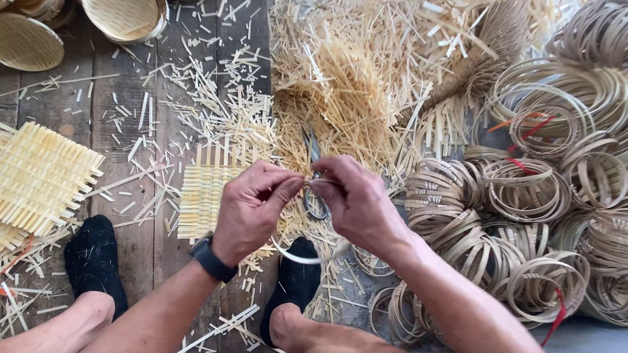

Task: The person weaves bamboo strips into a square lattice, aligns a circular bamboo frame over the lattice, and uses shears to cut away the excess bamboo material.

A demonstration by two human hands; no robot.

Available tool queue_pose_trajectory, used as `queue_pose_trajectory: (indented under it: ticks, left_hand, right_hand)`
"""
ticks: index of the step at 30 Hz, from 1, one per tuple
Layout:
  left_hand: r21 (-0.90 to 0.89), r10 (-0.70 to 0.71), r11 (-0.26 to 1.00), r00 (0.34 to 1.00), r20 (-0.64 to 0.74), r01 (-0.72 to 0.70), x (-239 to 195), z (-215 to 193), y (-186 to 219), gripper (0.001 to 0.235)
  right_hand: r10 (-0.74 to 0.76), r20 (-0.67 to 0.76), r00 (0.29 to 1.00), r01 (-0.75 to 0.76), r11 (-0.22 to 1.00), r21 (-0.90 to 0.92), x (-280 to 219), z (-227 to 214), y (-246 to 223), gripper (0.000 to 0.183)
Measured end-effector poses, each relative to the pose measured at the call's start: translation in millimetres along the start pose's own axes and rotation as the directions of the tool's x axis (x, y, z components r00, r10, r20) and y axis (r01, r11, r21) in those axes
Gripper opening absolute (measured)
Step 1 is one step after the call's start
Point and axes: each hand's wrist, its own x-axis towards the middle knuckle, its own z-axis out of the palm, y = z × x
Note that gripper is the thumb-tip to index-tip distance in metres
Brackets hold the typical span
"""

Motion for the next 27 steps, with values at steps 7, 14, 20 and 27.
queue_pose_trajectory:
  ticks: [7, 14, 20, 27]
  left_hand:
    - [-0.528, -0.608, 0.536, 0.735, 0.300, 0.659, 6.3, -45.5, 22.0, 0.037]
    - [-0.389, -0.771, 0.451, 0.570, 0.284, 0.803, -0.1, -67.0, 9.1, 0.070]
    - [-0.470, -0.823, 0.449, 0.557, 0.114, 0.760, -11.2, -73.0, -21.6, 0.067]
    - [-0.657, -0.660, 0.474, 0.730, 0.175, 0.586, 2.6, -92.7, -47.3, 0.050]
  right_hand:
    - [-0.223, 0.155, 0.962, 0.257, 0.935, -0.246, 22.8, 23.6, -56.2, 0.012]
    - [-0.289, 0.163, 0.943, 0.331, 0.819, -0.468, 34.5, 97.6, -50.2, 0.015]
    - [-0.260, 0.034, 0.965, 0.254, 0.894, -0.370, 32.0, 129.4, -47.9, 0.020]
    - [0.329, -0.020, 0.944, -0.317, 0.922, 0.224, 50.0, 120.5, -20.7, 0.047]
